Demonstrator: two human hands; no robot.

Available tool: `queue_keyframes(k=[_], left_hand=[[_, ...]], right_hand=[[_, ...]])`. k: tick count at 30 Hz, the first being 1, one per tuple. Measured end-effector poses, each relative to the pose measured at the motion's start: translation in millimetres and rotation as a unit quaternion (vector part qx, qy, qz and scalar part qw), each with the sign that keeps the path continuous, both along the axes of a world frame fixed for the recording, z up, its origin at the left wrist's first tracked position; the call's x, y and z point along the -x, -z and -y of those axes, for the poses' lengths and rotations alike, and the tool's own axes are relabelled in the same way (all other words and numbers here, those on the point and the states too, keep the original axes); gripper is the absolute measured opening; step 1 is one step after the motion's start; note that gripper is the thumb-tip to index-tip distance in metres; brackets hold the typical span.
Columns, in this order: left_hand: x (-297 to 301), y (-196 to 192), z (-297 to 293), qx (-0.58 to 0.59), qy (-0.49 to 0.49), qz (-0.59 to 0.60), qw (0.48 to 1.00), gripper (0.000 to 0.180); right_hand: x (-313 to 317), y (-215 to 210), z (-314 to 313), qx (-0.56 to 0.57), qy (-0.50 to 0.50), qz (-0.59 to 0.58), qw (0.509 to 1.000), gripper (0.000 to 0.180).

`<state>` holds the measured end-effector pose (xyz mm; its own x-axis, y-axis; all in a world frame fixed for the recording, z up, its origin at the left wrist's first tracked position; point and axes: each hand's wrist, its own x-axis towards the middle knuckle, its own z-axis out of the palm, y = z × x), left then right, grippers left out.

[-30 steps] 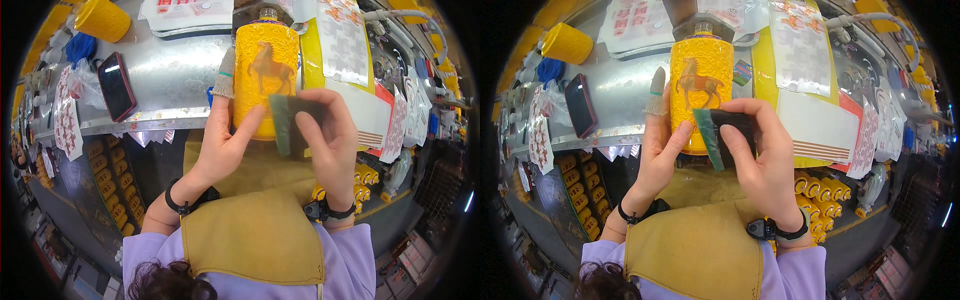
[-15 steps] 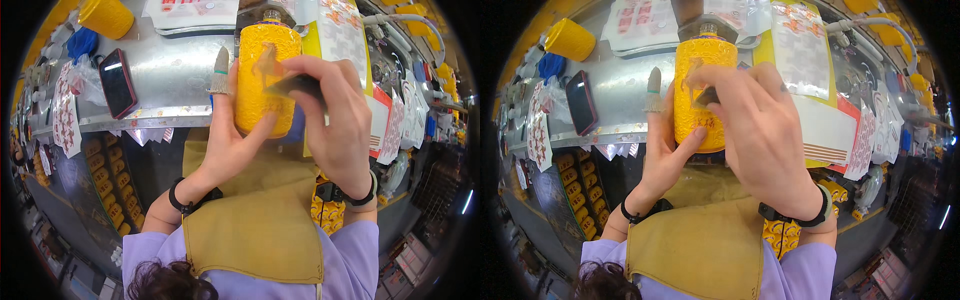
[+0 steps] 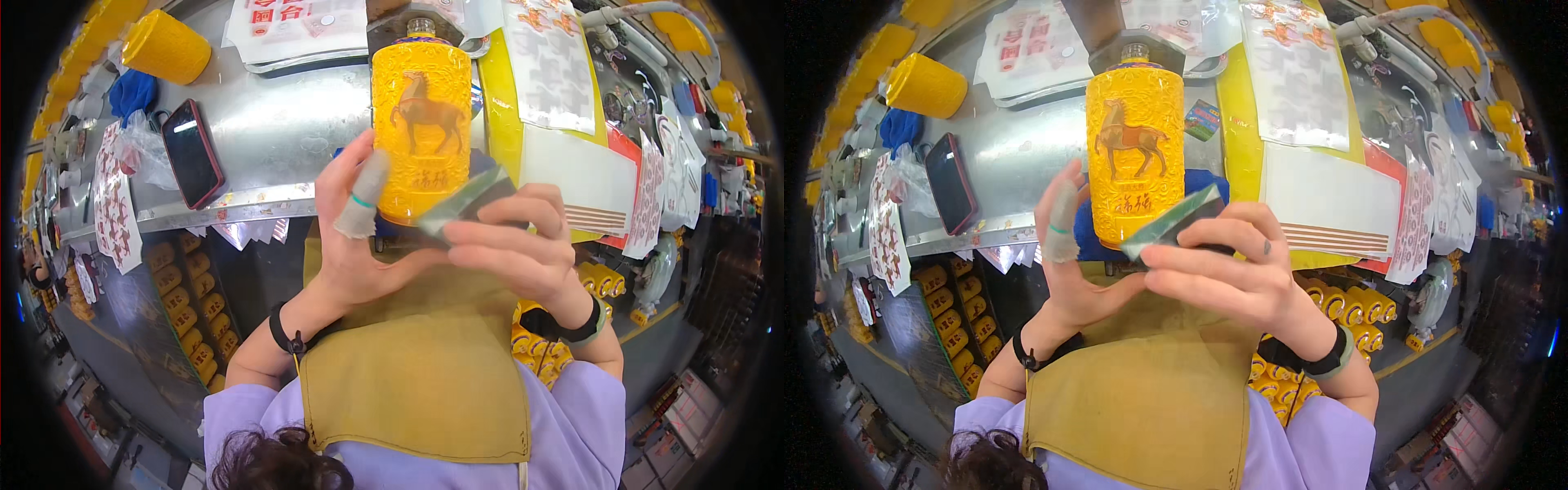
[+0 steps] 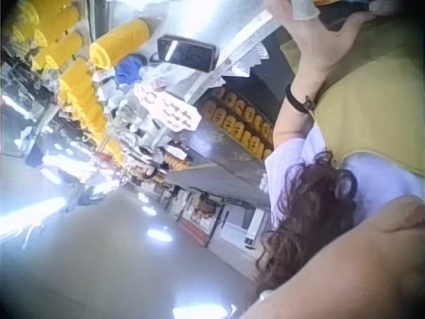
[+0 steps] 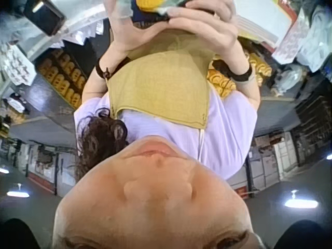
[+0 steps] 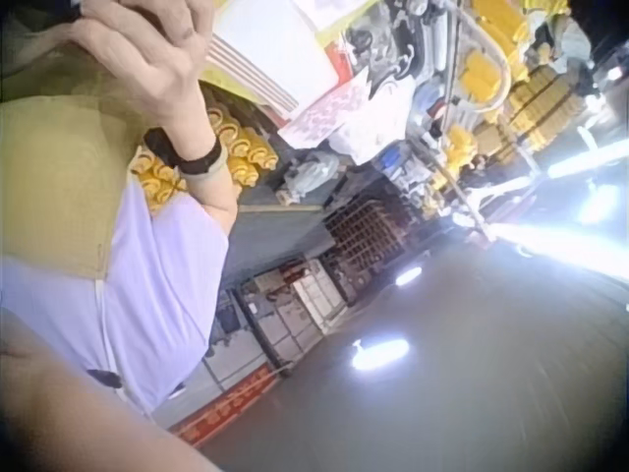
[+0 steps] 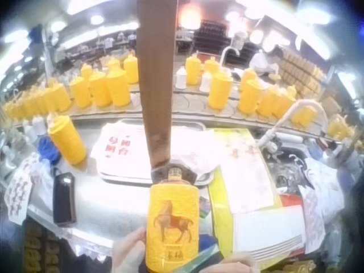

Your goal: Applying decorative horse and character decals to yellow liquor bottles using water and a squeegee scraper.

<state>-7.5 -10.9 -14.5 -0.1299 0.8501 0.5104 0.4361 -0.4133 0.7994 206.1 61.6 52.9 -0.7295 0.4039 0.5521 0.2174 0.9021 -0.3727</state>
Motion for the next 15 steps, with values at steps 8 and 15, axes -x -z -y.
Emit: queue_keyframes(k=[8,15], left_hand=[[-1.1,-24.3,-1.7,0.038,-0.028,-0.276,0.960,0.097],[-6.6,-23.8,2.7,0.068,-0.030,-0.269,0.960,0.076]], right_hand=[[-3.9,15.4,-0.9,0.318,0.210,-0.262,0.887,0.030],[-4.6,18.4,5.2,0.402,0.256,-0.266,0.838,0.030]])
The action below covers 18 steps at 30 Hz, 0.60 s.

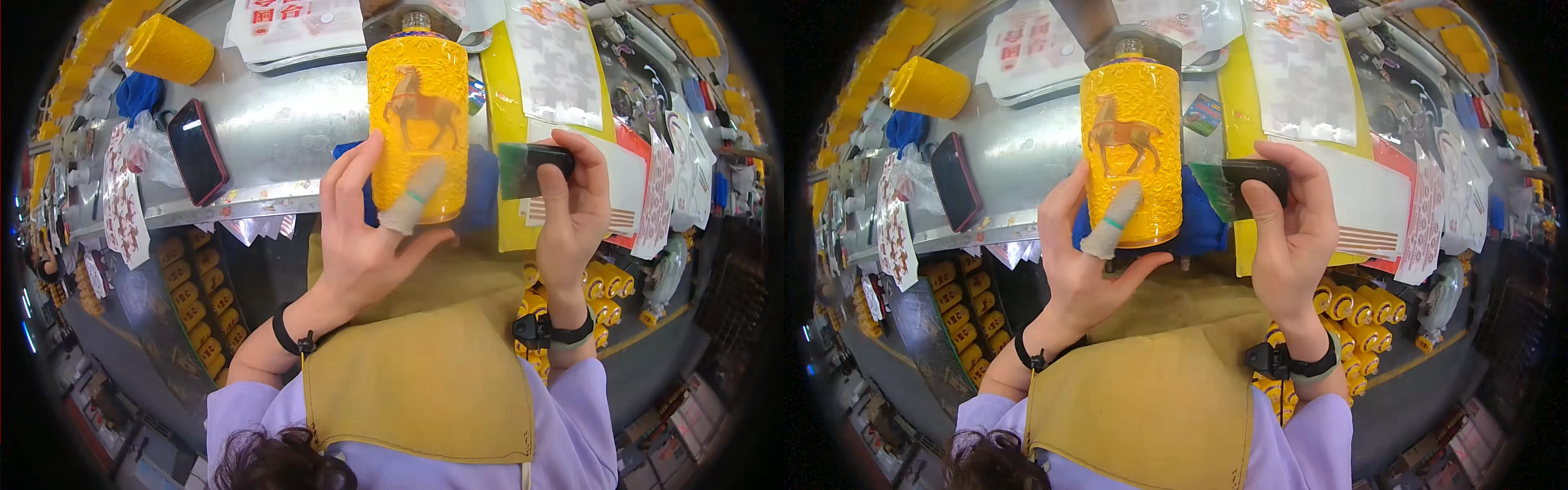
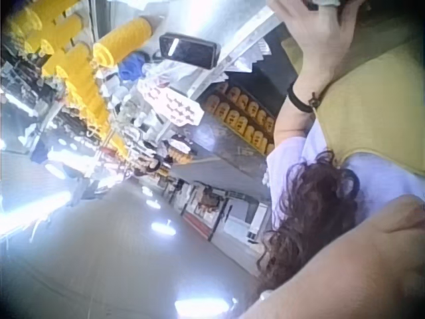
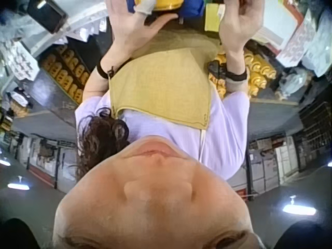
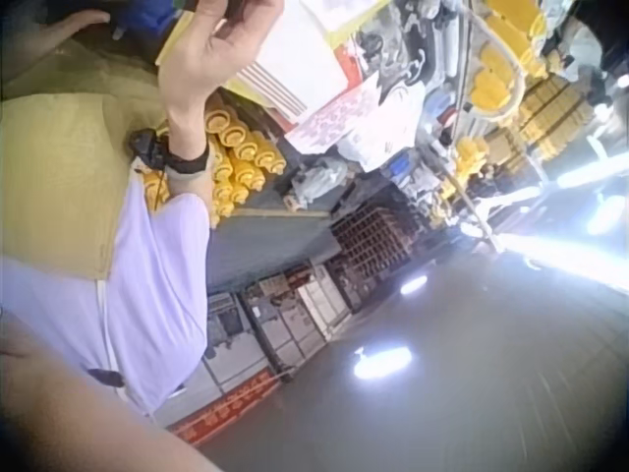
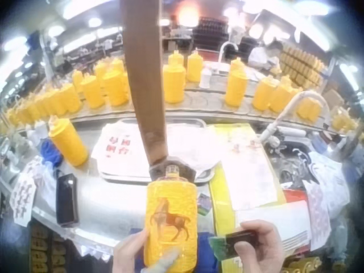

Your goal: Applying decorative horse and character decals to yellow liquor bottles using water and a squeegee scraper.

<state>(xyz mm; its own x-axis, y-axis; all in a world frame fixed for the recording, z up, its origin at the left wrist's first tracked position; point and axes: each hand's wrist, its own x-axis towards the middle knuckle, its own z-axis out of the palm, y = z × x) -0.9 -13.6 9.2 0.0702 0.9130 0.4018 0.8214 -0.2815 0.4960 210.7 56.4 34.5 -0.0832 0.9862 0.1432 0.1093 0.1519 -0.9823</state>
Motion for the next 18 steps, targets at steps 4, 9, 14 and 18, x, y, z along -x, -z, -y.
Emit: queue_keyframes(k=[4,9,14,18], left_hand=[[1.4,-6.8,1.4,0.005,0.016,-0.014,1.000,0.069],[-9.1,1.0,13.7,-0.089,-0.003,-0.023,0.996,0.055],[4.6,34.0,27.6,-0.244,0.046,0.063,0.967,0.038],[40.3,53.6,57.3,-0.118,0.081,-0.045,0.989,0.045]], right_hand=[[-3.2,2.2,5.1,0.017,-0.016,-0.002,1.000,0.029],[-5.2,4.9,6.5,0.012,0.002,0.007,1.000,0.029],[-4.4,3.0,8.1,0.028,-0.006,-0.010,1.000,0.029],[-3.4,1.8,9.6,0.027,-0.003,-0.002,1.000,0.028]])
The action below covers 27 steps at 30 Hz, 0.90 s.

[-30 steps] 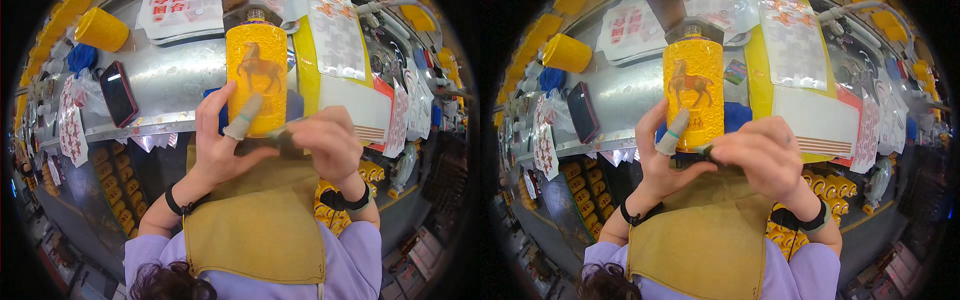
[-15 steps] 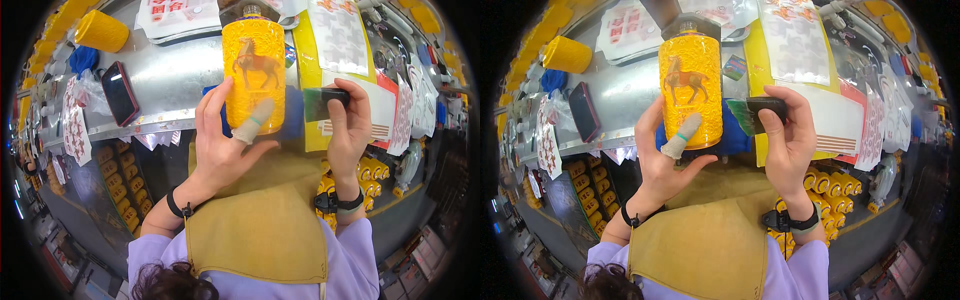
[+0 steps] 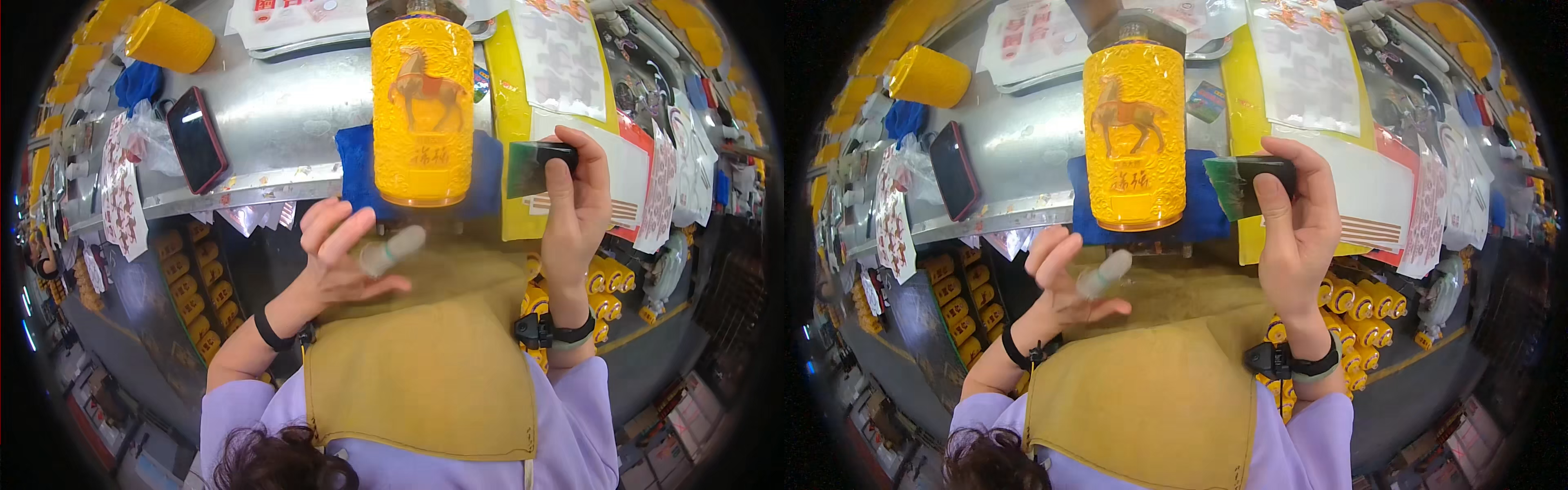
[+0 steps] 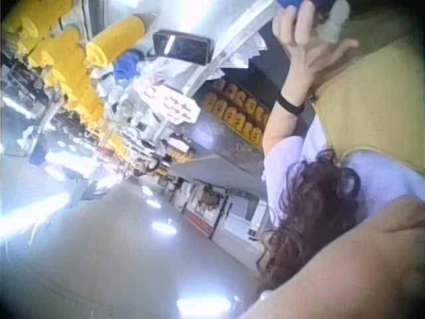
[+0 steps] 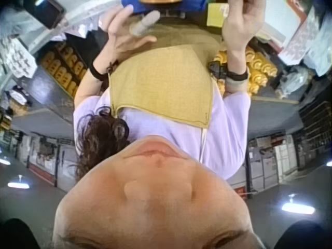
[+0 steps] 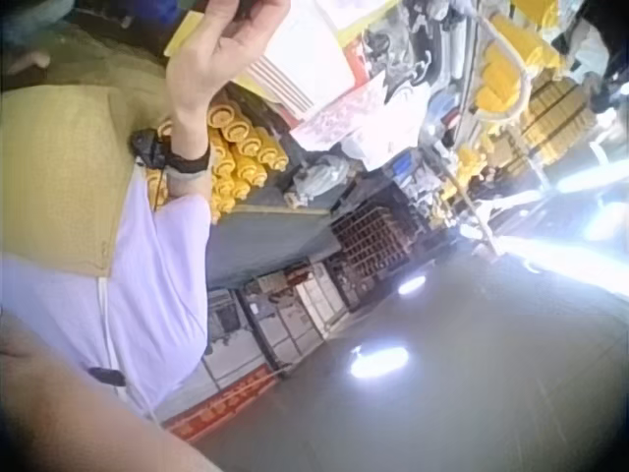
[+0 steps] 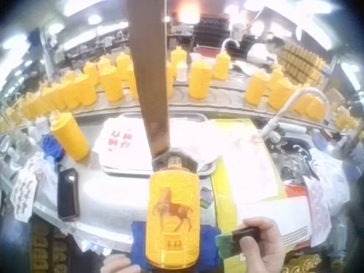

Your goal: Applying decorative horse and character decals to yellow liquor bottles using water and a squeegee scraper.

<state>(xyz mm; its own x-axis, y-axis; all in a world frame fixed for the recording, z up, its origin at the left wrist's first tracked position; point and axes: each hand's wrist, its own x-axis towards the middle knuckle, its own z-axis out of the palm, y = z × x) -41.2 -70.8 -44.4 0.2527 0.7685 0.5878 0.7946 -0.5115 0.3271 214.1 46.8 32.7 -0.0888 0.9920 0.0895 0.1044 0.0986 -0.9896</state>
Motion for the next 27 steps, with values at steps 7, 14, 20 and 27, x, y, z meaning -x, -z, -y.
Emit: queue_keyframes(k=[7,14,20,27], left_hand=[[9.3,11.8,-5.2,0.032,-0.053,-0.148,0.987,0.044],[26.9,0.5,14.6,0.076,-0.142,-0.095,0.982,0.047],[12.1,-22.4,-12.1,0.071,-0.144,0.021,0.987,0.071],[2.7,-35.5,-38.0,0.073,-0.081,0.148,0.983,0.075]], right_hand=[[4.4,3.4,0.9,-0.012,-0.008,0.015,1.000,0.029],[0.2,-0.9,1.2,-0.044,0.019,0.008,0.999,0.030],[40.8,-35.2,-29.4,-0.376,-0.154,0.204,0.891,0.035],[73.4,-61.1,-61.7,-0.443,-0.193,0.325,0.813,0.031]])
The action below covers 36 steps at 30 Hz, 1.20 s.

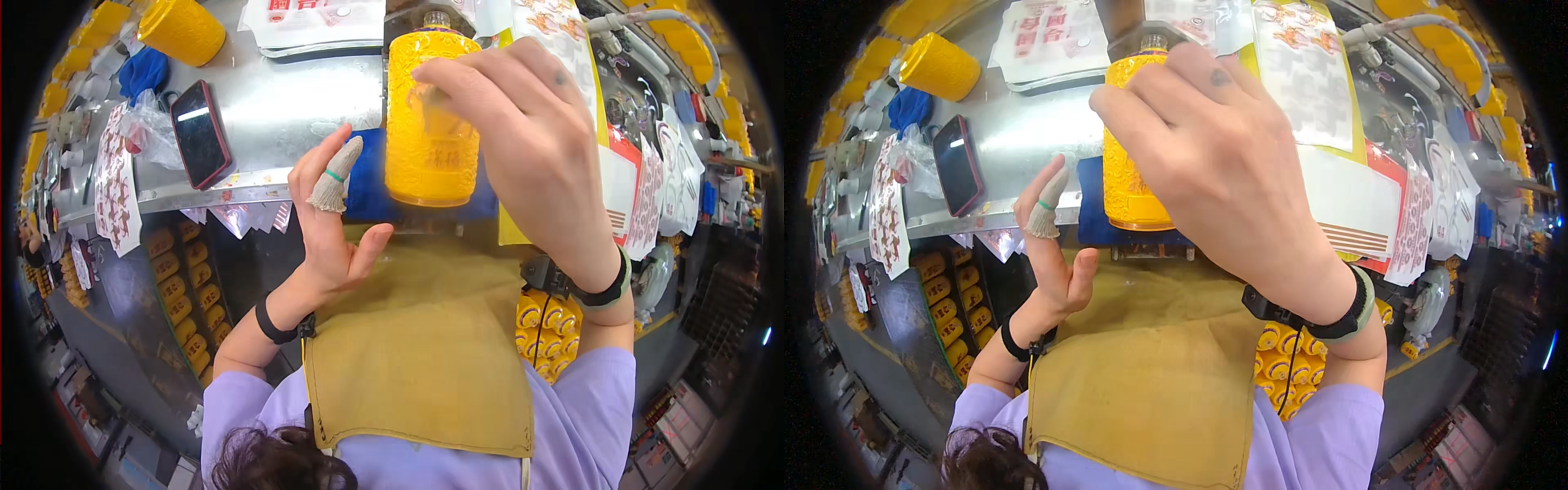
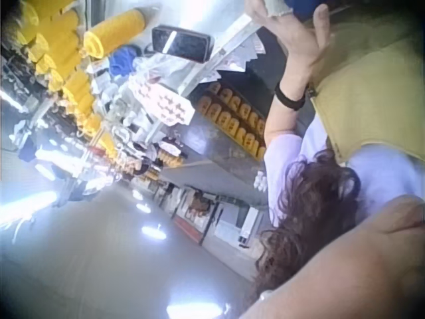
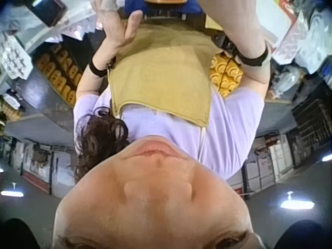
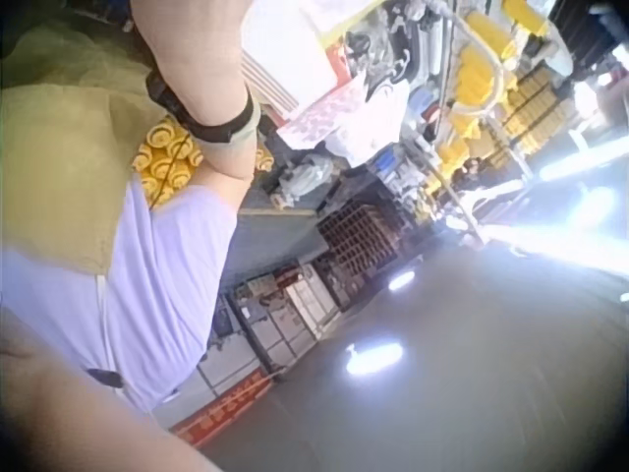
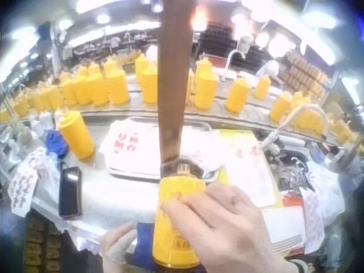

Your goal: Applying decorative horse and character decals to yellow liquor bottles using water and a squeegee scraper.

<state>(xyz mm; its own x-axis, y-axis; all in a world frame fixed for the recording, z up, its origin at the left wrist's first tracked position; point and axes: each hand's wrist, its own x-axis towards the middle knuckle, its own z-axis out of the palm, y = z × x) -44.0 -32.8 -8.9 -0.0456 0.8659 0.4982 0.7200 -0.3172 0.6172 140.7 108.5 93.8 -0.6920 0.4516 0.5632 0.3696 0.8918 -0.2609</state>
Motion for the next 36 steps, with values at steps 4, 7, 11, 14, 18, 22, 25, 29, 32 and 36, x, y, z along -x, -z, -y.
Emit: queue_keyframes(k=[4,7,11,14,18,22,25,29,32,36], left_hand=[[3.5,5.6,-1.9,0.007,0.034,0.061,0.998,0.078],[1.8,10.6,-2.8,0.020,0.052,0.117,0.992,0.081],[-2.7,11.2,-5.1,0.035,0.063,0.187,0.980,0.089],[-2.6,10.8,-6.8,0.048,0.053,0.223,0.972,0.098],[-1.8,5.9,-9.8,0.059,0.039,0.234,0.970,0.106],[8.5,-5.6,-22.5,0.062,0.039,0.238,0.969,0.117],[10.2,-15.7,-25.6,0.067,0.011,0.235,0.970,0.123],[11.6,-21.3,-31.1,0.073,-0.001,0.255,0.964,0.123],[5.8,-25.8,-32.6,0.102,0.024,0.363,0.926,0.131],[15.1,5.2,-30.9,0.049,0.162,0.188,0.967,0.144]], right_hand=[[-2.0,7.3,4.3,0.039,-0.020,-0.018,0.999,0.031],[-12.1,14.9,1.3,0.036,-0.008,-0.020,0.999,0.028],[-28.4,23.7,21.3,-0.070,-0.054,0.010,0.996,0.029],[-30.5,29.7,50.0,-0.032,-0.139,-0.002,0.990,0.026],[-18.7,17.9,22.9,-0.090,-0.044,0.002,0.995,0.030],[2.7,25.1,26.3,-0.056,-0.129,-0.022,0.990,0.024],[20.7,20.7,-7.1,-0.028,-0.063,0.101,0.993,0.020],[30.5,9.1,-74.8,-0.119,0.020,0.064,0.991,0.027],[12.4,13.9,-68.3,-0.209,-0.053,0.067,0.974,0.024],[-23.8,43.8,2.9,-0.131,-0.245,-0.013,0.961,0.023]])
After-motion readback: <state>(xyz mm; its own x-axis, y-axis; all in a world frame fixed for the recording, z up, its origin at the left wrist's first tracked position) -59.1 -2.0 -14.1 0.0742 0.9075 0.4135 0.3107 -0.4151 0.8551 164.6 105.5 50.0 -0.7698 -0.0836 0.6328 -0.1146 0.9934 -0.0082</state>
